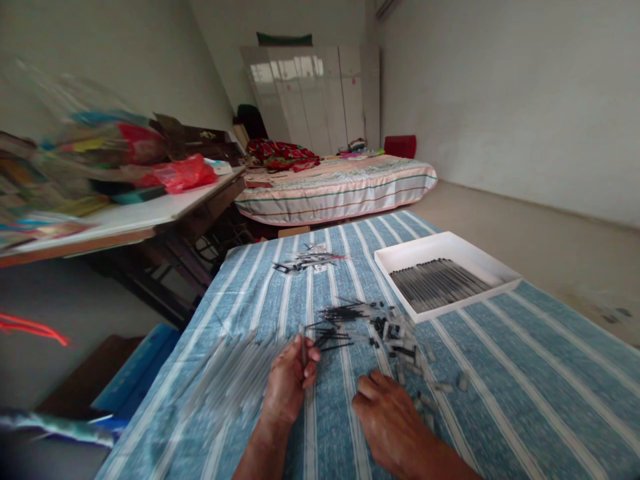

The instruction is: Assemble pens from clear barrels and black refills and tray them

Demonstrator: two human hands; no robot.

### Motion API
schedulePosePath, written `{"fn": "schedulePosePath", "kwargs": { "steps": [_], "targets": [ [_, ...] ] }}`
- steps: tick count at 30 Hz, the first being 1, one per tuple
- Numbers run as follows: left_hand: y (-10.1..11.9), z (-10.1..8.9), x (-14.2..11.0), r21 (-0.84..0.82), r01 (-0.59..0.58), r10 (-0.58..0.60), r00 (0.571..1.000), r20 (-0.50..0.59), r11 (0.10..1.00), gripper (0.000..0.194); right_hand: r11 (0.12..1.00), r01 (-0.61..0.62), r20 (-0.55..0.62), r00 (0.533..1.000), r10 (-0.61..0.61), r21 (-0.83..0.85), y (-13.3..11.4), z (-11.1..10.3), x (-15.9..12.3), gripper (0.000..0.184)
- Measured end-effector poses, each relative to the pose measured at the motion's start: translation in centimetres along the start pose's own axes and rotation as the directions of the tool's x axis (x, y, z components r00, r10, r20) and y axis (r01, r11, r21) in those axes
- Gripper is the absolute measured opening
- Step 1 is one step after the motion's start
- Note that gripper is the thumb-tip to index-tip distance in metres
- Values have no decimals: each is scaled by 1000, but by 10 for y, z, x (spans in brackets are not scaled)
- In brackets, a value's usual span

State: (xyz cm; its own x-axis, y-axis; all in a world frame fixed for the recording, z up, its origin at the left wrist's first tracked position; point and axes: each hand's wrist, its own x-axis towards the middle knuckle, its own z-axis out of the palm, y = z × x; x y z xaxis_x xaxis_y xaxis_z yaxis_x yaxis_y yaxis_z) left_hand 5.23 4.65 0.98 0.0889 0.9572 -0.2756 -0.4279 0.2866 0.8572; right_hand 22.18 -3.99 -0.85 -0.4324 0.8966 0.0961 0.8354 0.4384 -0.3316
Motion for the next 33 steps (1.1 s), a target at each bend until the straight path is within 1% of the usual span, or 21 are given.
{"fn": "schedulePosePath", "kwargs": {
  "steps": [4,9,25,33],
  "targets": [
    [-1,-1,0,-8,-6,6,1000,3,1000,34,1000,5,11,1000,-5,-11,0,0,-1,17],
    [0,0,-1,-13,15,-15,1000,-11,1000,34,1000,-4,26,1000,5,-24,-1,-3,-2,20],
    [0,-1,-1,-85,14,-14,1000,8,996,32,999,18,-45,999,-20,-30,1,1,-4,21],
    [-1,-3,0,-132,11,-6,999,34,991,27,999,23,-29,999,-24,-38,1,-7,-2,22]
  ]
}}
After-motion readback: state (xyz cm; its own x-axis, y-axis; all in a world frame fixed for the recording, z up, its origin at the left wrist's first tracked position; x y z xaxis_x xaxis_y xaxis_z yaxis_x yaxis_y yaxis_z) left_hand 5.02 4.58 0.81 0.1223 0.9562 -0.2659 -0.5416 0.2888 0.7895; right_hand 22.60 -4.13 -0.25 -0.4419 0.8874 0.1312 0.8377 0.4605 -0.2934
